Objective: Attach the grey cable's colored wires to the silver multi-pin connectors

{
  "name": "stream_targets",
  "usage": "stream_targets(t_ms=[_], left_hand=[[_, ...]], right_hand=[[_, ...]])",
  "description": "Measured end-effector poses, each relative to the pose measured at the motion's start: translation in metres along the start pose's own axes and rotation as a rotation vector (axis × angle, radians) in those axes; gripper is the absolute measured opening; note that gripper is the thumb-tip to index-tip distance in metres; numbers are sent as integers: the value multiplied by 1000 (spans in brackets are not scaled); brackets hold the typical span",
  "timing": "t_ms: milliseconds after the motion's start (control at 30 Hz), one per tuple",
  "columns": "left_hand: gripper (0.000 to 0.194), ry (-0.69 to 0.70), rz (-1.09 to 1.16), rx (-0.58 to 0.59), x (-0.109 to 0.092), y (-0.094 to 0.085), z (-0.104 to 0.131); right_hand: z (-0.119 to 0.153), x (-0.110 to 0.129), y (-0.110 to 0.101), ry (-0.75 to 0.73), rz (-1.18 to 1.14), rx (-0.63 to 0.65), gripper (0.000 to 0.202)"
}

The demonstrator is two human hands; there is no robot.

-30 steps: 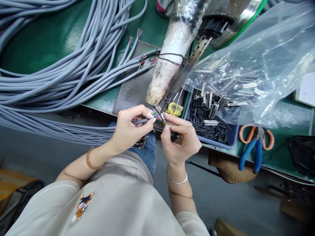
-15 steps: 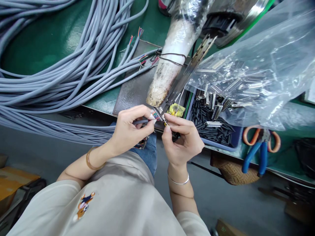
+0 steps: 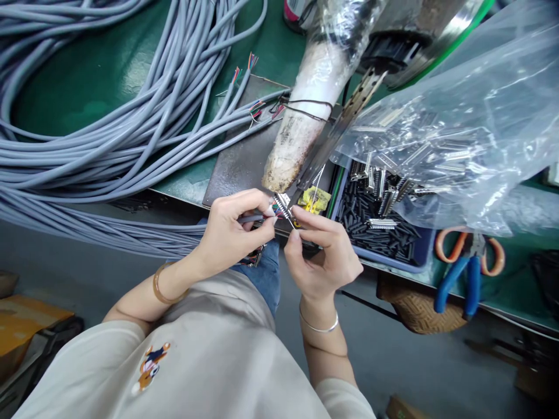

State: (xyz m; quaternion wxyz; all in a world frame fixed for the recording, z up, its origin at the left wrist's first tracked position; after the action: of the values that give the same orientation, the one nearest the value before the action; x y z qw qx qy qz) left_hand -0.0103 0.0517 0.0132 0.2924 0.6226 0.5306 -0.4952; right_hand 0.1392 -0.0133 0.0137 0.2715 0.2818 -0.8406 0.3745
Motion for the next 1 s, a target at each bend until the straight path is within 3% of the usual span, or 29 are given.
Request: stream_targets(t_ms=[300,533,1000], left_hand=[[12,-182,150,-16,4,0,4],[9,-78,35,-131,0,3,6],[10,13,-44,-123,-3,5,0]], right_hand=[[0,-4,-1,128,-102,23,20],[1,0,1,79,-91,18,20],[-10,4,1,44,-5,13,20]])
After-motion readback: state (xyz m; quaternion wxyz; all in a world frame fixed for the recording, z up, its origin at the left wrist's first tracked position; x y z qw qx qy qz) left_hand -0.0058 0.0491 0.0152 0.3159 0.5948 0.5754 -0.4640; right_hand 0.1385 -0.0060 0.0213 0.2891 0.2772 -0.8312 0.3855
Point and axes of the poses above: each hand's wrist, its own z-axis away from the middle knuckle, its own y-axis out of the palm, x = y × z, the point moved 4 cm from there along -z, towards the middle knuckle, and after that the axes turned 12 degrees about y, right-handed, at the moved point
